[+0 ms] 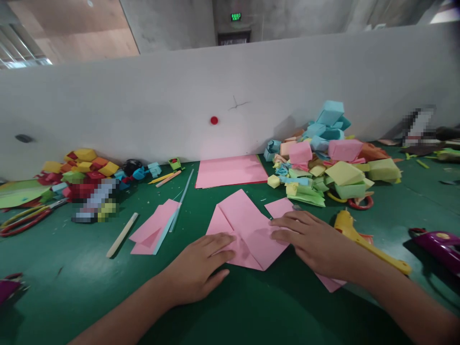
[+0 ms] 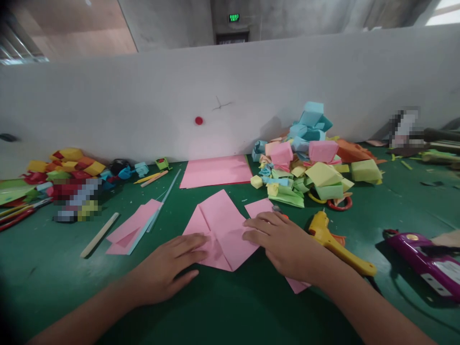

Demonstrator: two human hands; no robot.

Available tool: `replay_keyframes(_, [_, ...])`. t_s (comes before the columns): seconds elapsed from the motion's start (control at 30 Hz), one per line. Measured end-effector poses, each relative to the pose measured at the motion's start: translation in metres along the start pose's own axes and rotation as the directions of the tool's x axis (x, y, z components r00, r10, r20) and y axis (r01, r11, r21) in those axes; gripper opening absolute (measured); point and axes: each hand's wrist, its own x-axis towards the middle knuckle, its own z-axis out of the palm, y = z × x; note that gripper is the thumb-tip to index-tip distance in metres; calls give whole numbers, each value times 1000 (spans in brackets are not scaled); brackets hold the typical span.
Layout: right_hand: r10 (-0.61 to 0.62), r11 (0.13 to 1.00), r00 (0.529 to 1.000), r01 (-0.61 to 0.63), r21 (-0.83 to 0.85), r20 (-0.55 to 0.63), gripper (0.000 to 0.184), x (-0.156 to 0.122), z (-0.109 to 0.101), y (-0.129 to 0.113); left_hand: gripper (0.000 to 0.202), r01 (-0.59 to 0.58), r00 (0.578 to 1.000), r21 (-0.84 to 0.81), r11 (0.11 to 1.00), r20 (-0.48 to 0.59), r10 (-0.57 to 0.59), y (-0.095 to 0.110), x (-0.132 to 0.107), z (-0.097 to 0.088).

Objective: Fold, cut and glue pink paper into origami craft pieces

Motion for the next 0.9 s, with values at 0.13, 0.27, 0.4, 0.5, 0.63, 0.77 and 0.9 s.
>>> replay_keyframes(0.13, [32, 999, 999, -33, -22, -33, 52, 0, 5, 5, 34, 27, 999, -15, 1000, 27, -27, 0, 0, 0])
replay_keyframes(0.27, [52, 998, 998, -53, -37, -44, 52, 2, 7, 9, 39, 59, 997, -31, 998, 47, -57, 1, -1, -1])
replay_keyframes(0.4, [57, 998, 998, -57, -10, 11, 50, 3, 5, 12, 42, 67, 996, -53, 996, 65, -64, 0, 0, -1])
replay_keyframes(0.5, [46, 998, 995, -50, 39, 85, 55, 0, 1, 11, 43, 79, 995, -78, 994, 68, -74, -1, 0, -1])
replay_keyframes(0.63, [59, 995, 989, -69, 73, 137, 70, -4, -4, 10, 42, 81, 994, -99, 992, 77, -73, -3, 0, 0])
replay_keyframes(0.77, [68, 996, 992, -73, 44, 102, 64, -2, -5, 9, 34, 68, 996, -119, 991, 63, -61, -5, 0, -1])
replay_keyframes(0.9, [-2, 999, 994, -2, 34, 111, 51, 2, -7, 4, 30, 50, 998, -148, 988, 47, -43, -7, 1, -3])
